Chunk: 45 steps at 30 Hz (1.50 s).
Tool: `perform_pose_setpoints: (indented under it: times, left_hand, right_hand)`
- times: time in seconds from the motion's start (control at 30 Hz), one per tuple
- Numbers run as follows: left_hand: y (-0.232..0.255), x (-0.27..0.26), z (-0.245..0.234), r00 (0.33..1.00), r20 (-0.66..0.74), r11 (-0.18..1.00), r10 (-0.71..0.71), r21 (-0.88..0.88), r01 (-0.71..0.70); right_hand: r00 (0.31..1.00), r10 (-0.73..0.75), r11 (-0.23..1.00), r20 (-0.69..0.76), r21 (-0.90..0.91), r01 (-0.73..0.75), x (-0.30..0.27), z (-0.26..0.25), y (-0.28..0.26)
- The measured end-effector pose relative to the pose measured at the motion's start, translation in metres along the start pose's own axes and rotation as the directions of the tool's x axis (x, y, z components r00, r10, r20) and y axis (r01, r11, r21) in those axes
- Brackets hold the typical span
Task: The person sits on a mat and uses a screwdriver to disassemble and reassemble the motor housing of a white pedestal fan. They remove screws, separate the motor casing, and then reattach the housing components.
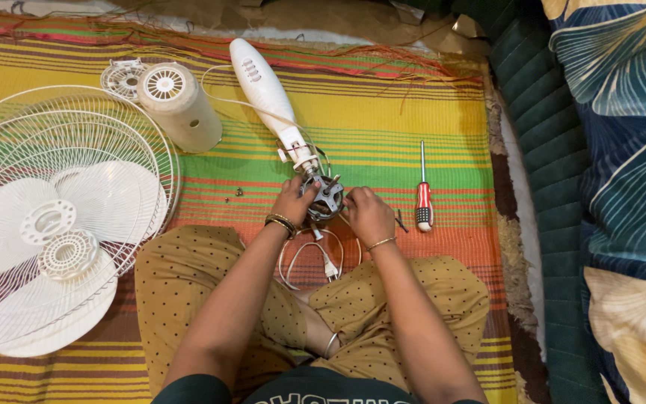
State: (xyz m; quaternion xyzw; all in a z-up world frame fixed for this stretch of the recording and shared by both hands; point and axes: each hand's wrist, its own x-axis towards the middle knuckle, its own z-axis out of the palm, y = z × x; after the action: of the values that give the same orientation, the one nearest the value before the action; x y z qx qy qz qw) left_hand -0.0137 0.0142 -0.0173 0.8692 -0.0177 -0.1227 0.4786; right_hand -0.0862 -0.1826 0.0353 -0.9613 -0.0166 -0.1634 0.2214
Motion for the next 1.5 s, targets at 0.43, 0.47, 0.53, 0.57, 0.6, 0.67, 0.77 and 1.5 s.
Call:
perform_pose_setpoints:
  times: [0.43, 0.47, 0.53, 0.57, 0.6, 0.67, 0.77, 1.5]
  left_hand:
    - [0.0, 0.002, 0.001, 0.999, -0.025, 1.0, 0.023, 0.005, -0.023]
    - [0.0, 0.001, 0.001, 1.0, -0.025, 1.0, 0.019, 0.01, -0.018]
    - [0.003, 0.001, 0.0, 1.0, -0.023, 1.0, 0.01, 0.016, -0.009]
    - [0.004, 0.001, 0.0, 1.0, -0.017, 1.0, 0.002, 0.017, -0.002]
    - [0.005, 0.0, 0.0, 1.0, -0.012, 1.0, -0.006, 0.017, 0.006]
    - [0.007, -0.001, -0.001, 1.0, -0.015, 1.0, -0.001, 0.009, 0.002]
    - [0.01, 0.0, -0.005, 1.0, -0.014, 1.0, 0.013, 0.0, -0.013]
    - [0.004, 0.007, 0.004, 0.999, -0.02, 0.999, 0.037, 0.012, -0.037]
  right_hand:
    - [0.997, -0.061, 0.983, 0.051, 0.177, 0.051, 0.005, -0.022, -0.002]
    - [0.998, -0.028, 0.989, 0.053, 0.149, 0.02, 0.005, -0.021, -0.003]
    - [0.998, 0.033, 0.995, 0.049, 0.091, -0.037, 0.008, -0.015, -0.004]
    - [0.994, 0.07, 0.996, 0.079, 0.052, -0.074, 0.01, -0.012, -0.005]
    - [0.988, 0.108, 0.994, 0.107, 0.013, -0.11, 0.012, -0.01, -0.005]
    - [0.974, 0.169, 0.985, 0.152, -0.043, -0.164, 0.014, -0.007, -0.004]
    - [0.978, 0.154, 0.988, 0.142, -0.002, -0.155, 0.013, -0.009, 0.0]
    - [0.994, 0.063, 0.996, 0.09, -0.071, -0.057, 0.012, 0.003, 0.004]
